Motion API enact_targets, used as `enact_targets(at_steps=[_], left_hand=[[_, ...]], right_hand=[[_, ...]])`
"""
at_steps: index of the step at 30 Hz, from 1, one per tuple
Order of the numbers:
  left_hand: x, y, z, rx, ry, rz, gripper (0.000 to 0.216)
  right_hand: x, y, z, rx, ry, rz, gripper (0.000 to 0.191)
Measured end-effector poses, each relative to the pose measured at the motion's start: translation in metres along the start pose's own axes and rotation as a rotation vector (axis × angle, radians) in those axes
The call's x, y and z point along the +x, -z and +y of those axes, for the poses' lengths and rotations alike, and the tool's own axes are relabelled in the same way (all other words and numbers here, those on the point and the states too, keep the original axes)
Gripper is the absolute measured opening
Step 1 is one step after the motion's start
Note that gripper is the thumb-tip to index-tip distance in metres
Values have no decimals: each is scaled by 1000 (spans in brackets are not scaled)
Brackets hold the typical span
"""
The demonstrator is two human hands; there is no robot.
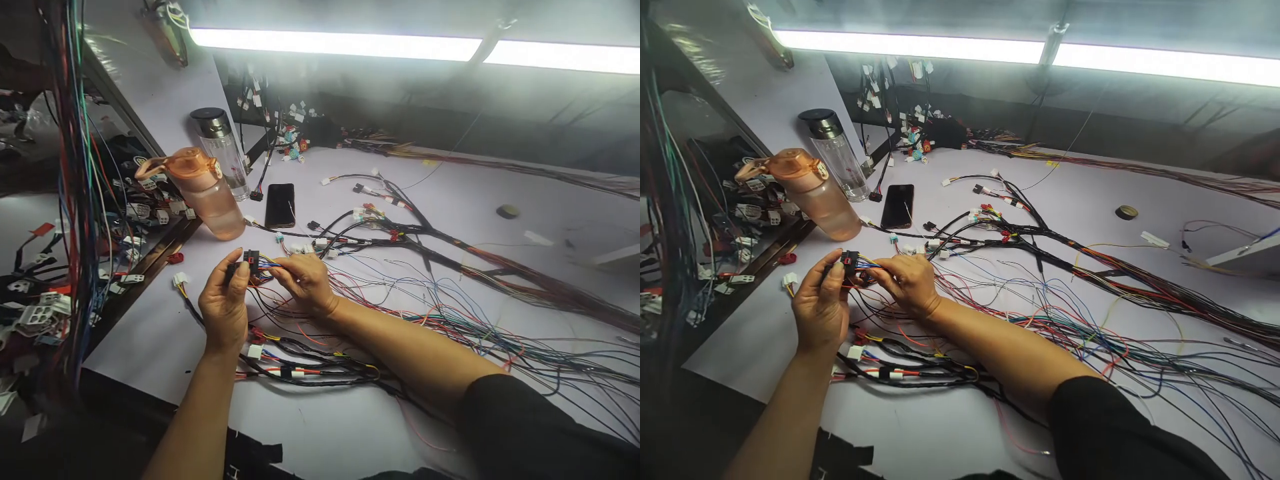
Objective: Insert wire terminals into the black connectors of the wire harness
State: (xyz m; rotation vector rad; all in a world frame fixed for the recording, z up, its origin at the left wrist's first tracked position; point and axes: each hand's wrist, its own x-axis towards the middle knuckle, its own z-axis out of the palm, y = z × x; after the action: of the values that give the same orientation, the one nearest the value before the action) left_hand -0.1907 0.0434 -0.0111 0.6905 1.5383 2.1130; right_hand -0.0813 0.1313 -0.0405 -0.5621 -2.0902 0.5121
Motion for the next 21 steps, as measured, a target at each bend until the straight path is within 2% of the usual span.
enact_targets(at_steps=[4,8,11,14,17,21], left_hand=[[3,2,9,-25,-12,183,40],[3,5,17,-87,20,180,46],[5,7,17,-166,13,177,47],[7,9,15,-234,10,202,44],[8,10,16,-240,22,212,45],[8,10,17,-235,75,186,44]], right_hand=[[22,-1,-9,5,-148,-151,34],[49,-9,-10,-107,-332,-298,37],[56,-21,-4,-283,-296,-418,37],[54,-23,-1,-352,-227,-503,34],[52,-2,-2,-334,-178,-459,35],[42,66,-5,-229,-135,-321,29]])
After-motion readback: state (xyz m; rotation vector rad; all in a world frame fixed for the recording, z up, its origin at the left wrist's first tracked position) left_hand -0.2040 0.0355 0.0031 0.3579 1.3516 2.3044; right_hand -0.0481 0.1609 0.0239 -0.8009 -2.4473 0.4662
